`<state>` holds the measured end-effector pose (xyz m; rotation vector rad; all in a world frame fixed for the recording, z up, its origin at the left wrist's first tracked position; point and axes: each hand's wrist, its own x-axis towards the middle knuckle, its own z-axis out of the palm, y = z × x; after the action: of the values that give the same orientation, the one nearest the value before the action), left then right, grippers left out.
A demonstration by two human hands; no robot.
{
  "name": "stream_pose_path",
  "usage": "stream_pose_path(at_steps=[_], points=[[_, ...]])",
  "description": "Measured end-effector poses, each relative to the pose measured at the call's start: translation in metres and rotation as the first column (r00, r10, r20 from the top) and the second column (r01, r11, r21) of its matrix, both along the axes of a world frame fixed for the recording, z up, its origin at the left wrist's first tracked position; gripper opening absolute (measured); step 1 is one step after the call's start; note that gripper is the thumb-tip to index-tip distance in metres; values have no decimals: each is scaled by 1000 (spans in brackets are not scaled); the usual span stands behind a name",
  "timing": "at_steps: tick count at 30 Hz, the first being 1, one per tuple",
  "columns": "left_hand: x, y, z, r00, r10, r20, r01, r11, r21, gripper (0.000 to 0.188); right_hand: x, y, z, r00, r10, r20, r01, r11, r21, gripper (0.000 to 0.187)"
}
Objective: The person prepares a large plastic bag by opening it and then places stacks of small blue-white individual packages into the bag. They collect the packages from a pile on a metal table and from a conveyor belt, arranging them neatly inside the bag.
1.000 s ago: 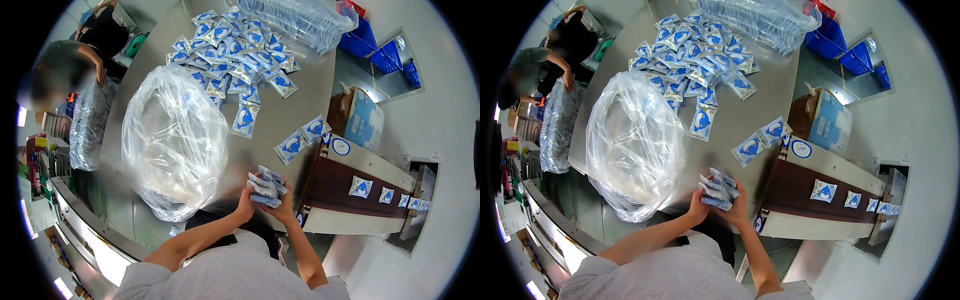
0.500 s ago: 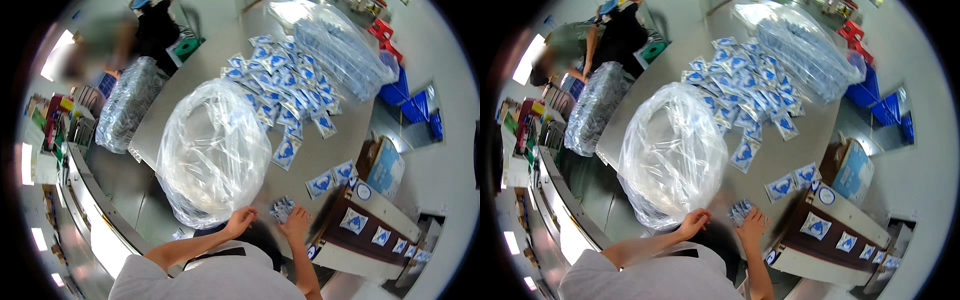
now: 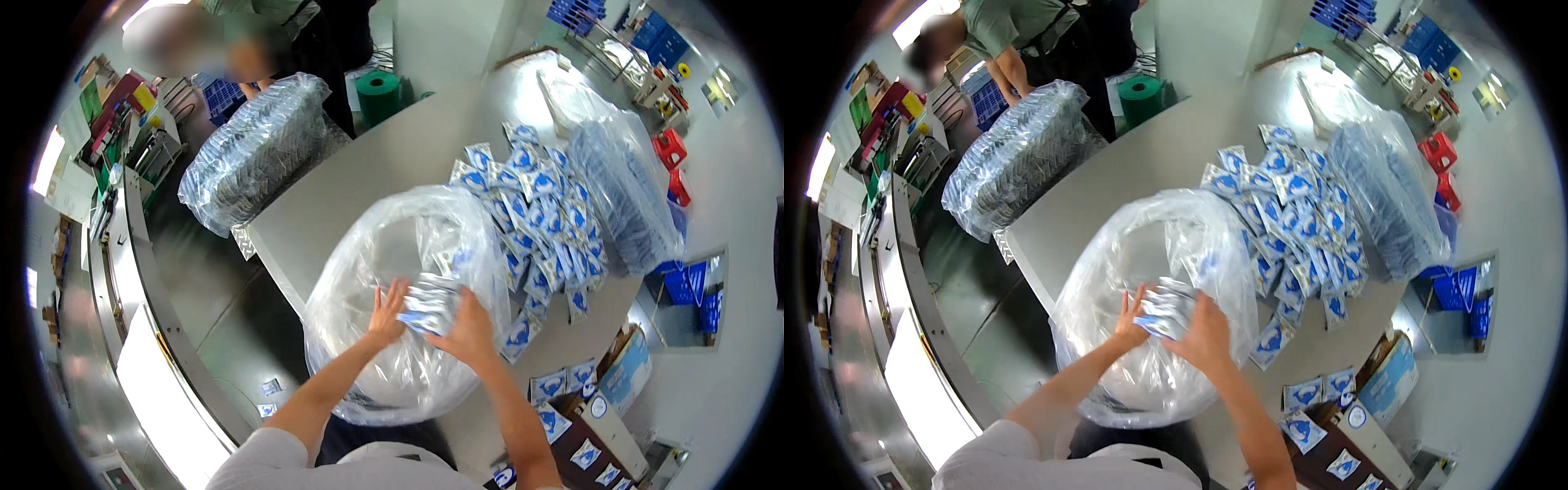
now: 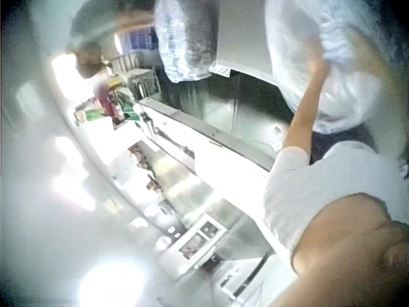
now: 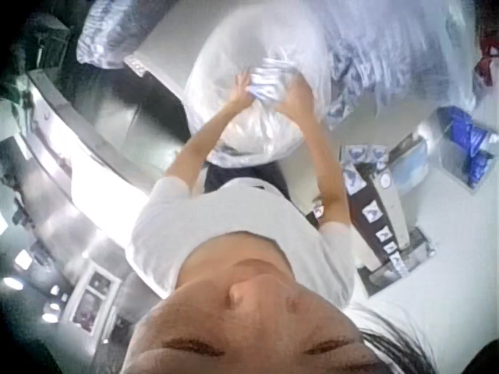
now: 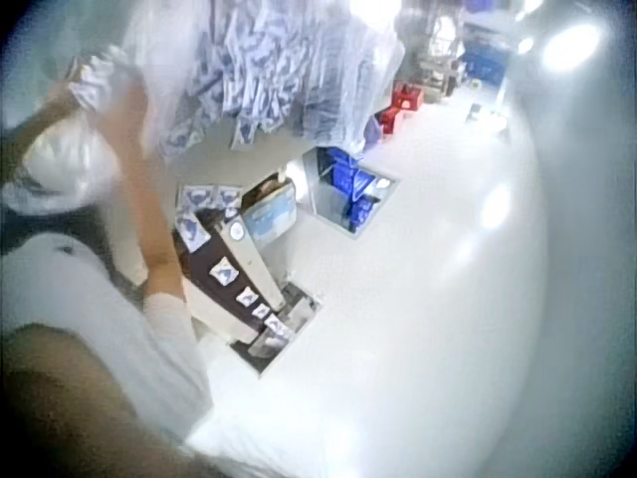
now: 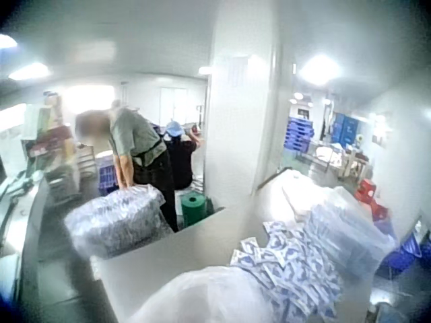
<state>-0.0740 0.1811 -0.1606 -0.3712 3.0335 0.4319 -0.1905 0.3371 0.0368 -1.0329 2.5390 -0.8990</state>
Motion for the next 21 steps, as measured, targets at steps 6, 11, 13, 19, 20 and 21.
stream_pose_path(at_steps=[6, 11, 13, 19, 20, 21], points=[[10, 8, 19, 992, -53, 112, 57, 998, -34, 77, -91, -158, -120, 912, 264, -314, -96, 881, 462, 88], [15, 2, 22, 979, -11, 204, 19, 999, -38, 74, -150, -203, -150, 920, 162, -357, -25, 933, 359, 95], [17, 6, 19, 982, -2, 191, 8, 999, -31, 73, -154, -206, -151, 942, 207, -263, -88, 911, 402, 99], [18, 3, 21, 981, -8, 194, 0, 999, 40, 78, -137, -225, -142, 926, 239, -293, -130, 928, 349, 107], [16, 5, 29, 984, -13, 179, 10, 1000, 19, 72, -140, -220, -148, 924, 235, -301, -119, 927, 356, 107], [11, 2, 39, 987, -16, 161, 16, 1000, 5, 66, -140, -215, -146, 921, 236, -310, -111, 922, 371, 107]])
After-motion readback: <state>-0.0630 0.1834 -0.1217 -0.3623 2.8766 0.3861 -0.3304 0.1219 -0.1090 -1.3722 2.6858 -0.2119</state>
